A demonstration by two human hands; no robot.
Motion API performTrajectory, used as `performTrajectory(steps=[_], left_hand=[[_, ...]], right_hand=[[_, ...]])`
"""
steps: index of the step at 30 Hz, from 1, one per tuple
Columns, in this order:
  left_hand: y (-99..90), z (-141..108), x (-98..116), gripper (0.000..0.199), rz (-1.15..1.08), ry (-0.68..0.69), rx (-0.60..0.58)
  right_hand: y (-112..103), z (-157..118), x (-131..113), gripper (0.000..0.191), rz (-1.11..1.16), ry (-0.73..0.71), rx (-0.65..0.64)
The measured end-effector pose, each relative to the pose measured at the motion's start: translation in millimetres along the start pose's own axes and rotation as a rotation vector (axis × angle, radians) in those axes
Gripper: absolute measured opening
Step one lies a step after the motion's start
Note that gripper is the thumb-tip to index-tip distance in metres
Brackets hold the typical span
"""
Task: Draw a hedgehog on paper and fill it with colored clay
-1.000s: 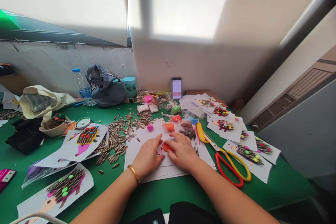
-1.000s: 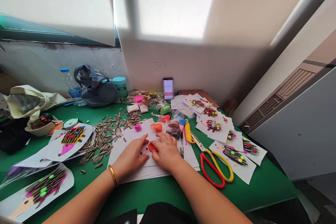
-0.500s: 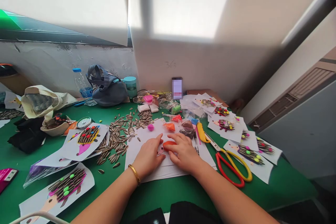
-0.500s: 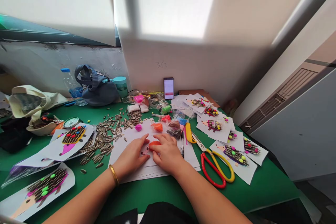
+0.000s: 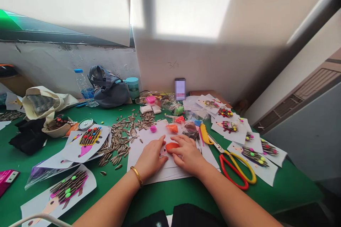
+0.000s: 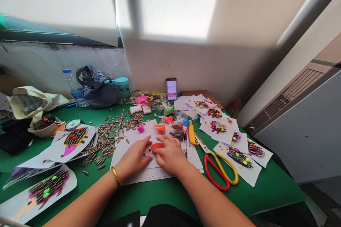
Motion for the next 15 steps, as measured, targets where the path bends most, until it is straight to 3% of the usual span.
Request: performTrajectory(steps=[15], left_hand=[[0.3, -0.4, -0.4, 0.075, -0.006, -0.003, -0.008]], right_hand=[[-2.2, -1.3, -0.8, 0.026, -0.013, -0.046, -0.004]])
Point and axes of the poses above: each hand's wrist, its own z-axis towards the middle knuckle, its own y-axis out of the palm, x = y × z, the point moved 1 cm from there along z, towards the middle knuckle
